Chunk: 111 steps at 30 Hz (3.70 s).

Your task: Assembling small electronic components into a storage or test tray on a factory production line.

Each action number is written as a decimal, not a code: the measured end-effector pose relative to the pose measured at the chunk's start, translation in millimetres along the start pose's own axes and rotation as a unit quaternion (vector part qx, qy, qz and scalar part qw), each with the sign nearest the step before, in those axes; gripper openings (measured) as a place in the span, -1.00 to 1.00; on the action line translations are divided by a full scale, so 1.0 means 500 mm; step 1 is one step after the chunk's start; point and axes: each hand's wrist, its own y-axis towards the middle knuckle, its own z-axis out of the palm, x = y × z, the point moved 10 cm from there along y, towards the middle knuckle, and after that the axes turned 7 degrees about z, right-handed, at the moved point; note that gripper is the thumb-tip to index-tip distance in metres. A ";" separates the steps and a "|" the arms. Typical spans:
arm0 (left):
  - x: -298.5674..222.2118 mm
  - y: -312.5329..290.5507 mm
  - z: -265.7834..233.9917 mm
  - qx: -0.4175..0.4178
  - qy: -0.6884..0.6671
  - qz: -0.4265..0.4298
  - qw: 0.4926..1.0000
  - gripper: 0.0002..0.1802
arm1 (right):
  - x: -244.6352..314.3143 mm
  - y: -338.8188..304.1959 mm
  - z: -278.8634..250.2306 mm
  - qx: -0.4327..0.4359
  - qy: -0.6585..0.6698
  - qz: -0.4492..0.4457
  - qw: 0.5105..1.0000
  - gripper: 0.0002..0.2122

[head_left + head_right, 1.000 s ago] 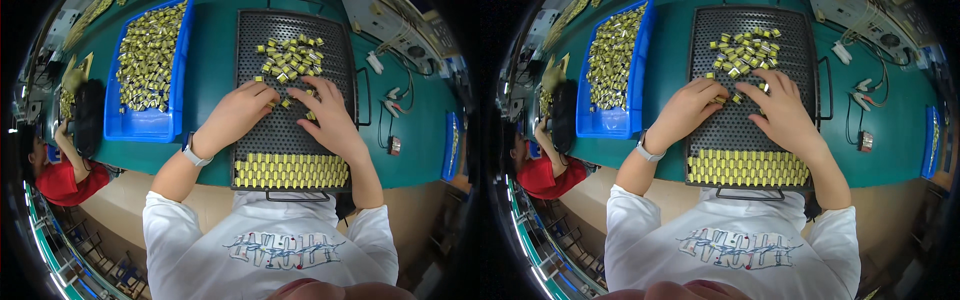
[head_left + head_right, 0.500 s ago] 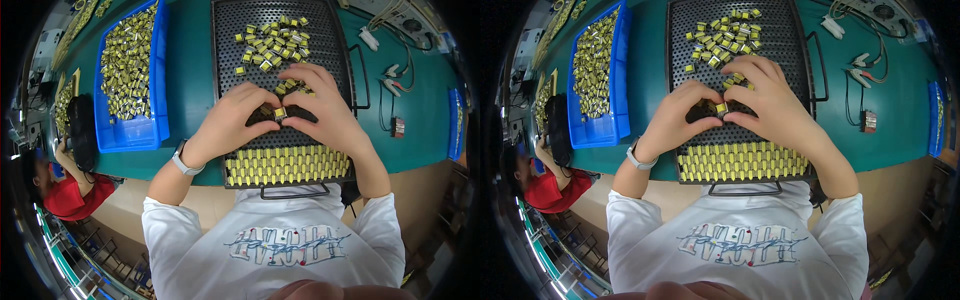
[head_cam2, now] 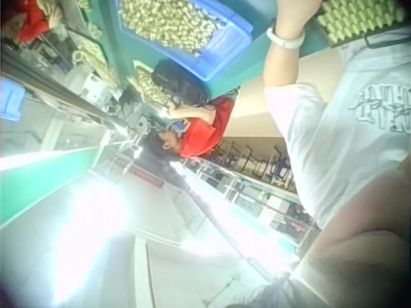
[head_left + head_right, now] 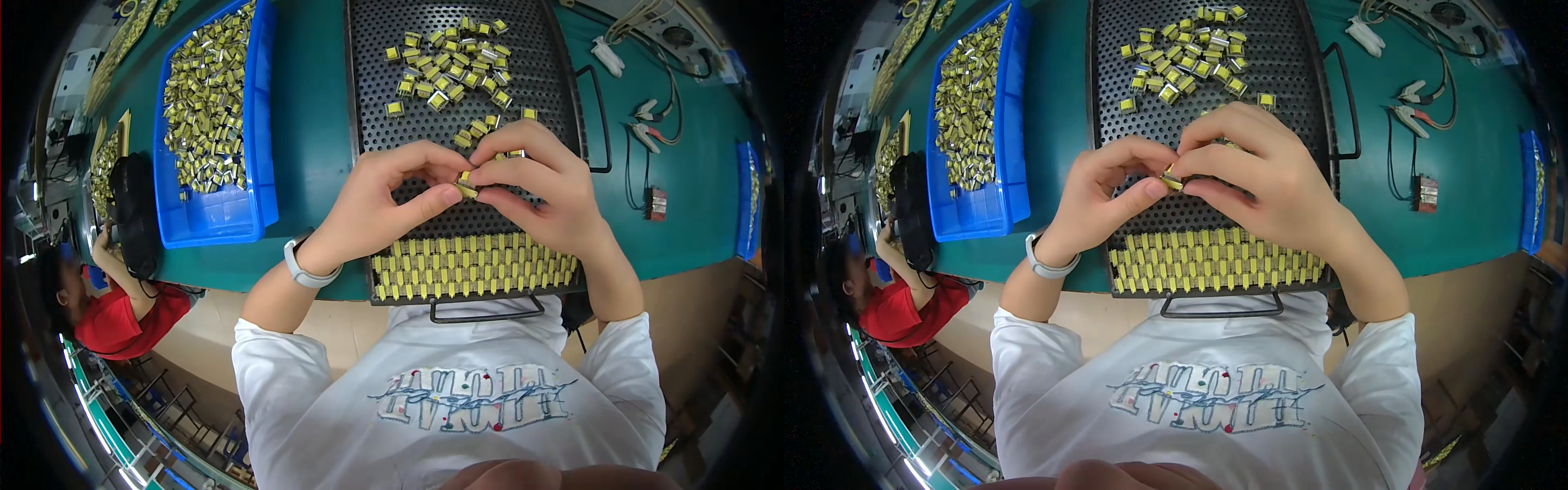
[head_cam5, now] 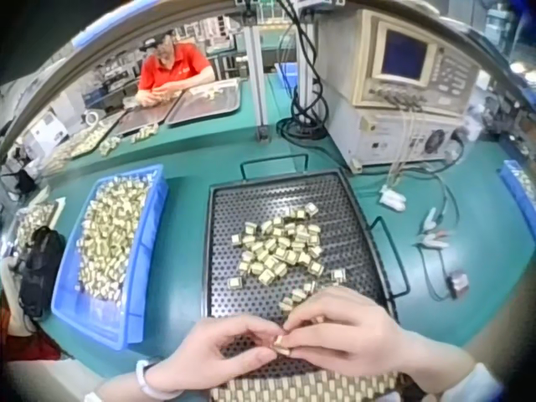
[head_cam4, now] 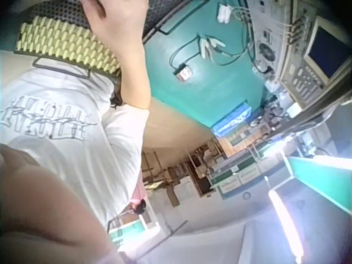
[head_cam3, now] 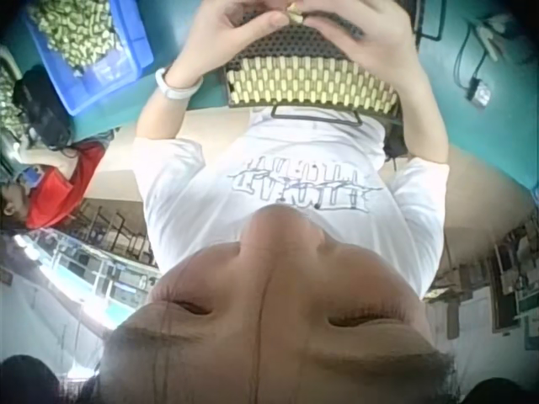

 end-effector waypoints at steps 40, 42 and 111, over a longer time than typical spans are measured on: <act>-0.030 0.004 0.001 -0.004 0.177 0.053 0.983 -0.61 | 0.025 -0.010 0.008 -0.046 -0.090 -0.066 0.993 -0.69; -0.034 0.004 0.001 -0.004 0.185 0.062 0.981 -0.62 | 0.027 -0.011 0.009 -0.046 -0.088 -0.066 0.993 -0.69; -0.031 0.013 -0.152 -0.205 0.312 0.122 0.920 -0.85 | 0.025 0.064 0.263 0.222 -0.166 0.124 0.953 -0.86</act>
